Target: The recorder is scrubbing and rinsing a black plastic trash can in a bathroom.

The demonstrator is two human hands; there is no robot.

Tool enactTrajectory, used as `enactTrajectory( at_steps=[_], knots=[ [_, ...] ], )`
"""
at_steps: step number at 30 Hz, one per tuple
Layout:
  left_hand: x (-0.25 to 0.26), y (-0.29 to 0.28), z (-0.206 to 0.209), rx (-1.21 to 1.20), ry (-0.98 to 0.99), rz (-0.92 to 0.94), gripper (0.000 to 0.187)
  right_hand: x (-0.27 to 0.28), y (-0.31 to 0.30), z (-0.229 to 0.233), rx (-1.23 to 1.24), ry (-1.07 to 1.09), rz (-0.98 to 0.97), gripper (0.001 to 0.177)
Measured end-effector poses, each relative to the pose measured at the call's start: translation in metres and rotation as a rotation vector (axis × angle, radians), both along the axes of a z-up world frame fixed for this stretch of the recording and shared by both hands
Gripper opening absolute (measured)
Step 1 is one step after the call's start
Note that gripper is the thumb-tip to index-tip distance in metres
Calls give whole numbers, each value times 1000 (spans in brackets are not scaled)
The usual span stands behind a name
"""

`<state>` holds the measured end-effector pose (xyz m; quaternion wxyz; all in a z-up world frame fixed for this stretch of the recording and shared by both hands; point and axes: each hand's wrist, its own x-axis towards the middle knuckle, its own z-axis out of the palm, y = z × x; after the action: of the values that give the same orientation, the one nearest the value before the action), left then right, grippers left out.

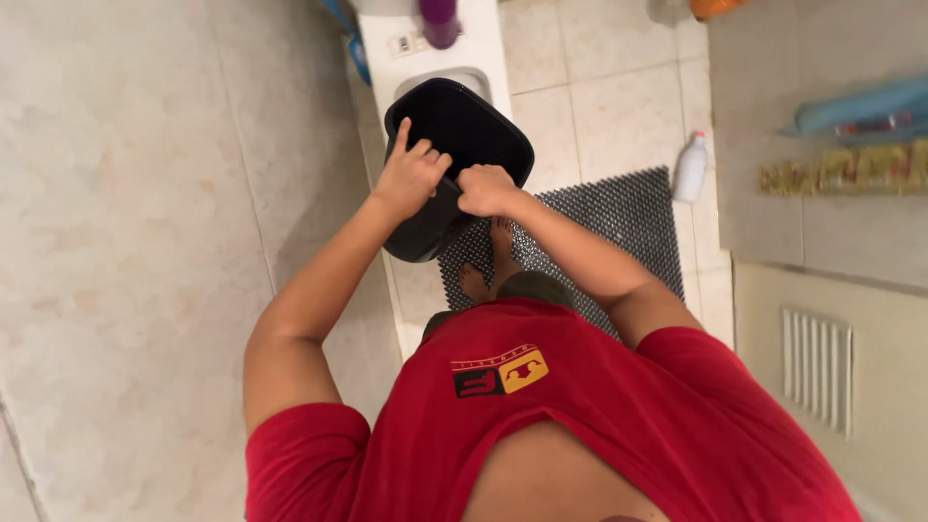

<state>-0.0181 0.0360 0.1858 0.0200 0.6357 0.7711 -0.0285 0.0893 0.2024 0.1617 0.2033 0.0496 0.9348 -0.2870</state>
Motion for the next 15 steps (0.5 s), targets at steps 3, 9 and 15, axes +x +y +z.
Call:
enactTrajectory(
  at_steps=[3, 9, 15],
  knots=[
    [3, 5, 2, 147, -74, -73, 38, 17, 17, 51, 25, -72, -50, 29],
    [16, 32, 17, 309, -149, -50, 28, 63, 123, 68, -150, 94, -349, 39],
    [38, 100, 22, 503, -252, 230, 29, 124, 268, 98, -490, 600, -909, 34]
  ],
)
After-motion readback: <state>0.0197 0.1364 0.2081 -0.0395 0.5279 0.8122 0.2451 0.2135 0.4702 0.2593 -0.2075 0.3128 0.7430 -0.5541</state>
